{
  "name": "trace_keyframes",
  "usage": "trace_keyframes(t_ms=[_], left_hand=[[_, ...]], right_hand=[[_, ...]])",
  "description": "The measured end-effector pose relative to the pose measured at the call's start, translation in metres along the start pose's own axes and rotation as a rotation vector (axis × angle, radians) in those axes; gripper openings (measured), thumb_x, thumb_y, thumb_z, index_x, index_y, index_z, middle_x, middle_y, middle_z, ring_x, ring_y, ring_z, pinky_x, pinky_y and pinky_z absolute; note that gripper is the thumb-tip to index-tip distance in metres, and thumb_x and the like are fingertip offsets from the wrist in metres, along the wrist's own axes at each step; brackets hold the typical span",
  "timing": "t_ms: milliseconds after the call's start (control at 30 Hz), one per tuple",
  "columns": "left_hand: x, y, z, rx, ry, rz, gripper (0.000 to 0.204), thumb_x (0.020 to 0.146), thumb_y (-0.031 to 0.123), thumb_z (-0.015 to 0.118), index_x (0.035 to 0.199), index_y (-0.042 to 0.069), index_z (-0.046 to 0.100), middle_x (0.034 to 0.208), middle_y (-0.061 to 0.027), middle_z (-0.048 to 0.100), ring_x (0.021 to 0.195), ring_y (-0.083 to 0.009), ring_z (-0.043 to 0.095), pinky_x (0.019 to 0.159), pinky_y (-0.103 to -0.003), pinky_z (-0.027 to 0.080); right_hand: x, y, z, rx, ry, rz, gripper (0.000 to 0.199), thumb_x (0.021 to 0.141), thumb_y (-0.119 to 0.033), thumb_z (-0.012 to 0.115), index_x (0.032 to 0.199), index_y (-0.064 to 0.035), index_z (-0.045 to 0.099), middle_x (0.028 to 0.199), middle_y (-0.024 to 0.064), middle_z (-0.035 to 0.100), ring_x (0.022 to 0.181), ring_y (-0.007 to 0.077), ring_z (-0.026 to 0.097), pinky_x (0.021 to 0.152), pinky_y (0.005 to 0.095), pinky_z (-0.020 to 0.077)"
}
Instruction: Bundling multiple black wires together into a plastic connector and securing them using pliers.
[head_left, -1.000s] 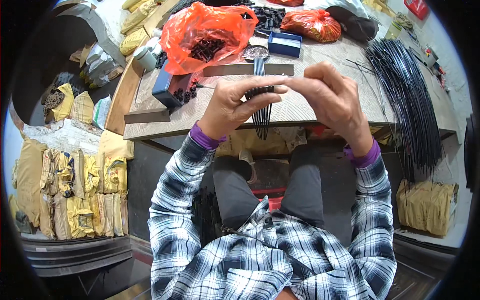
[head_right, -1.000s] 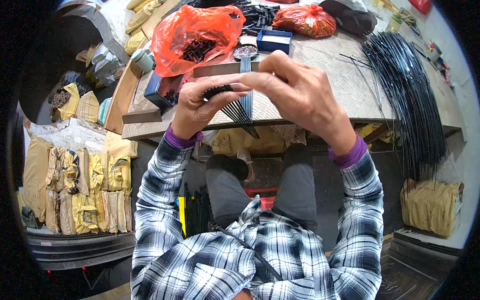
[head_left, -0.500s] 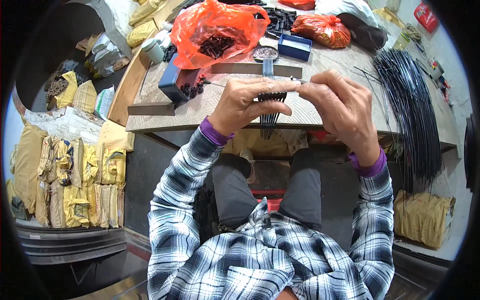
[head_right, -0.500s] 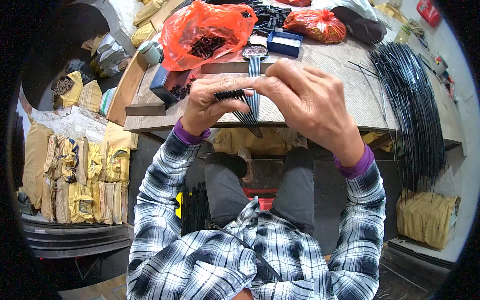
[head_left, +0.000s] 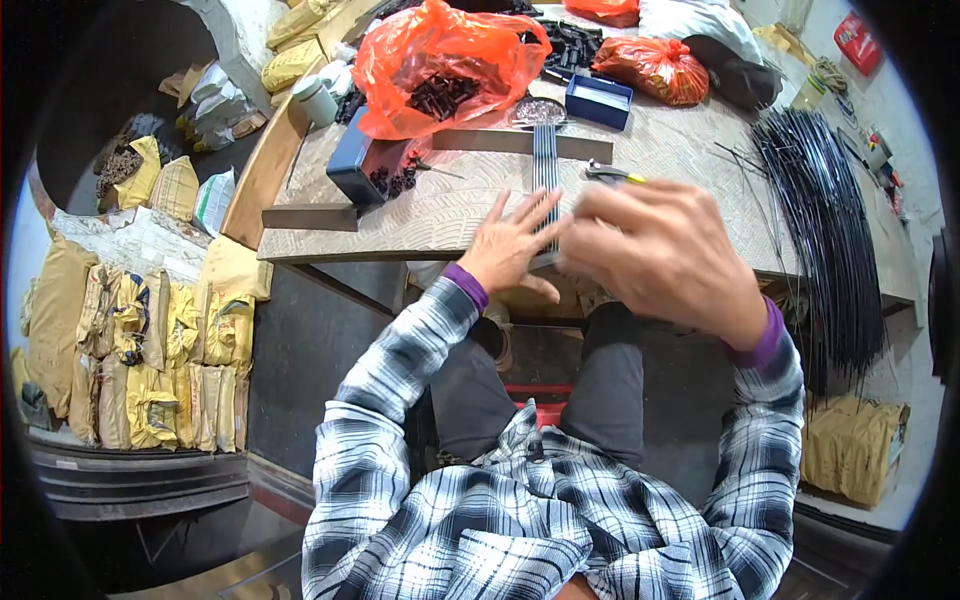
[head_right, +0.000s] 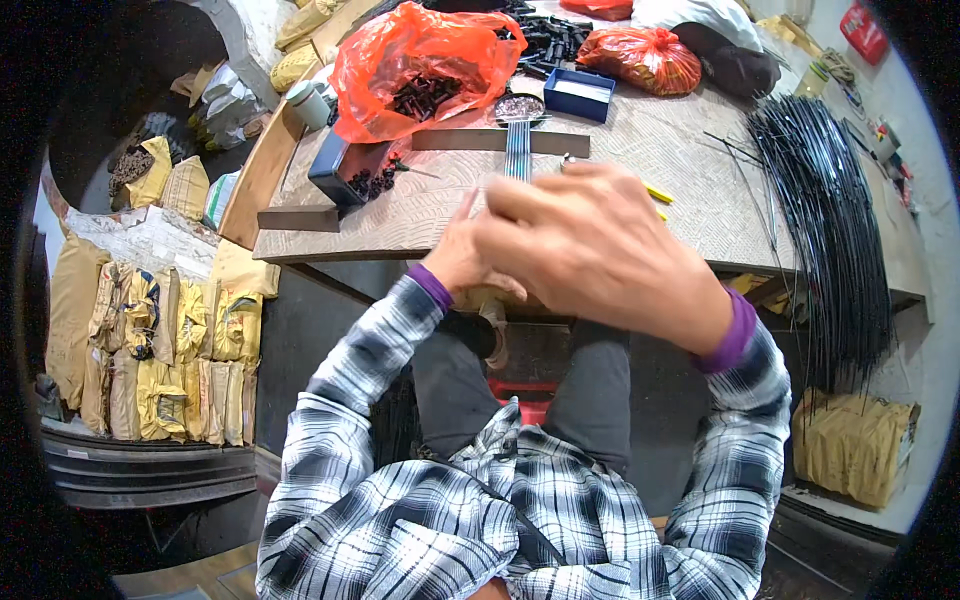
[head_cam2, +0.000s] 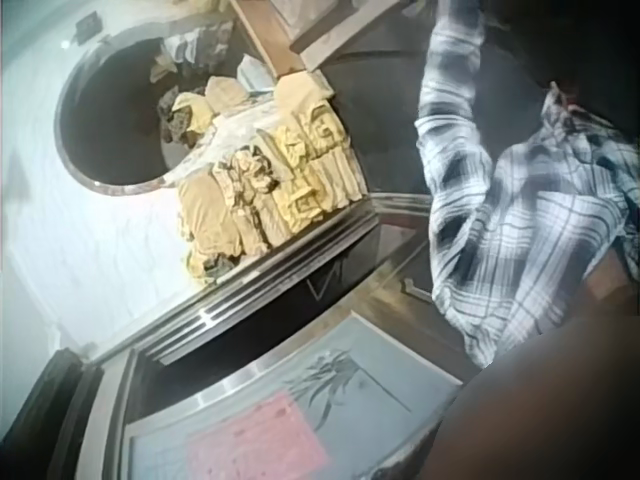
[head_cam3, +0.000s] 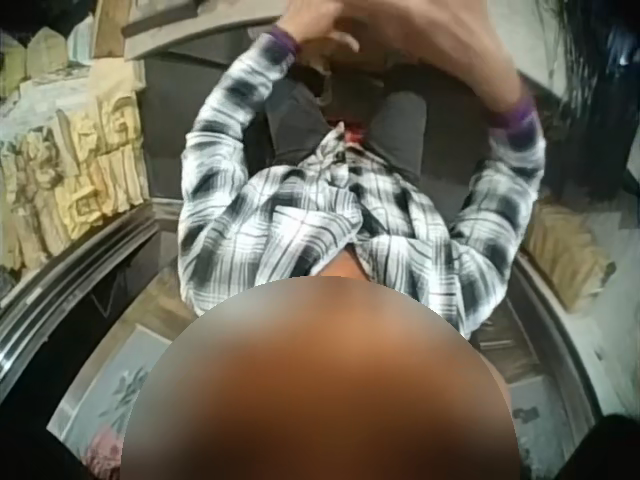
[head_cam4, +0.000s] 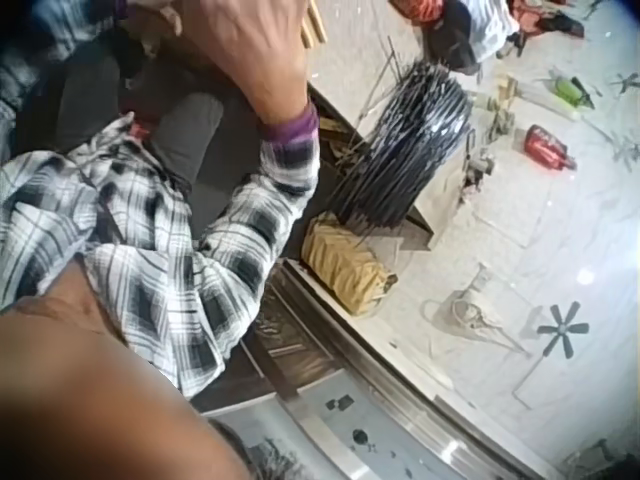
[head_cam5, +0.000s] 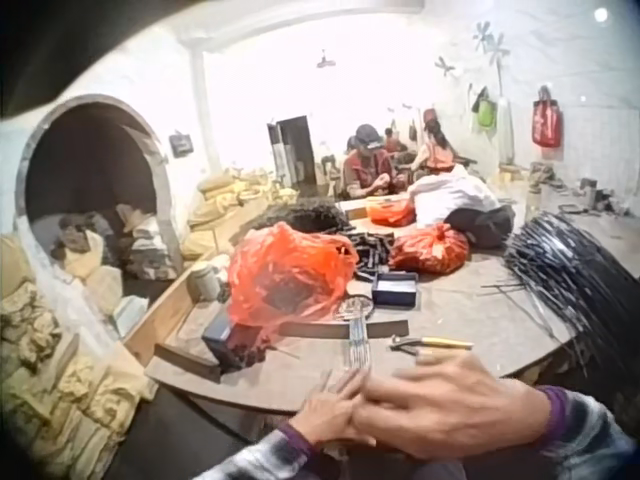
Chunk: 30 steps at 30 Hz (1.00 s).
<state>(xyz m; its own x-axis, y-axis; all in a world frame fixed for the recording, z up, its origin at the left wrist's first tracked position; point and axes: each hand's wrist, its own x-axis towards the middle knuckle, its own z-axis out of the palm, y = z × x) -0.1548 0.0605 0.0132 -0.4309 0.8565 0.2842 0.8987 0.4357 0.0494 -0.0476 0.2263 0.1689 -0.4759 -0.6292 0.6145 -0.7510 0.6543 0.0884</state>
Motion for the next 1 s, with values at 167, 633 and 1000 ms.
trace_keyframes(t_ms=[167, 633, 1000], left_hand=[[-0.007, 0.003, 0.038, 0.262, 0.228, -0.004, 0.067, 0.062, 0.028, 0.068, 0.124, 0.021, 0.046, 0.134, -0.0048, 0.04, 0.127, -0.0226, 0.034, 0.103, -0.046, 0.025], [-0.018, -0.015, -0.093, 0.261, 0.111, 0.262, 0.023, 0.063, 0.033, 0.064, 0.059, 0.012, 0.054, 0.065, -0.0028, 0.049, 0.07, -0.0185, 0.053, 0.055, -0.03, 0.044], [-0.013, 0.087, -0.006, 0.204, -0.535, 0.729, 0.013, 0.056, 0.03, 0.065, 0.058, 0.018, 0.06, 0.059, 0.0032, 0.058, 0.065, -0.015, 0.059, 0.055, -0.028, 0.041]], right_hand=[[-0.029, -0.025, -0.038, 0.268, -0.281, -0.051, 0.017, 0.061, -0.017, 0.063, 0.073, -0.0099, 0.055, 0.068, 0.0022, 0.049, 0.049, 0.0151, 0.049, 0.042, 0.0317, 0.0361], [-0.198, -0.069, -0.032, 0.855, -0.254, 1.063, 0.037, 0.069, -0.022, 0.071, 0.096, -0.0033, 0.055, 0.089, 0.006, 0.052, 0.071, 0.0176, 0.052, 0.063, 0.029, 0.0438], [-0.286, -0.148, 0.276, 1.205, -0.883, 0.882, 0.028, 0.079, -0.012, 0.06, 0.105, -0.0022, 0.055, 0.085, 0.0133, 0.061, 0.084, 0.0186, 0.058, 0.072, 0.0298, 0.0453]])
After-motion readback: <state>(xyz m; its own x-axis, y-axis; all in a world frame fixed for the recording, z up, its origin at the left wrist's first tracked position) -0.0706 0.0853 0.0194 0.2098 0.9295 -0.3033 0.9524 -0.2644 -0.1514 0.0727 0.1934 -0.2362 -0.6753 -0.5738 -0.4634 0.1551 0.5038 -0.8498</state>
